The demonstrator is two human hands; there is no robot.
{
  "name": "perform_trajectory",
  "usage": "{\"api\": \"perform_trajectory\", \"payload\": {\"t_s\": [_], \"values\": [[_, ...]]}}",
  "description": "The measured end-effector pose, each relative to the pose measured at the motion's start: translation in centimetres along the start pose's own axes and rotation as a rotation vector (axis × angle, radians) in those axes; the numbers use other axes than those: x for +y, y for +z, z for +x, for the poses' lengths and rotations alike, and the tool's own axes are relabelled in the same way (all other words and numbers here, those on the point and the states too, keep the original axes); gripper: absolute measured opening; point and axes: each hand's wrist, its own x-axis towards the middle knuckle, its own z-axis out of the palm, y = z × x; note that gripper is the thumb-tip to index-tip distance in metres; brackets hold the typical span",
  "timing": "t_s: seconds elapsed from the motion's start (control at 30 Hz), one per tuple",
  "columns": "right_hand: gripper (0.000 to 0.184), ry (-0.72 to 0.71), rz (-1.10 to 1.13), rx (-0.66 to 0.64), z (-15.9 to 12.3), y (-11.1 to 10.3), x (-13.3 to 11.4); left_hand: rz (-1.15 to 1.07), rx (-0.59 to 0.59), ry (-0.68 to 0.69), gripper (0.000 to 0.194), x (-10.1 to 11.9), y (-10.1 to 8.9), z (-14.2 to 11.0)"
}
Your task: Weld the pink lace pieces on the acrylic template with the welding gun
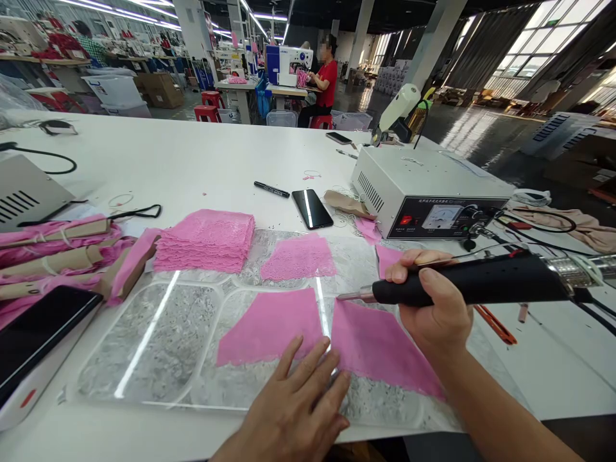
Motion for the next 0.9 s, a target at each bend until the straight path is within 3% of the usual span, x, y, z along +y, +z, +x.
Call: {"api": "perform_trajectory", "payload": {"t_s": [0.3,0.9], "values": [[0.011,0.005,-0.003,0.041,-0.12,0.25,-0.29,-0.02,-0.016,0.001,0.032,0.04,-0.33,0.01],[0.011,0.028,-0.034,-0.051,-0.91,0.17,-0.67,-0.062,-0.027,-0.038,0.031,0.45,-0.91,0.02]]}}
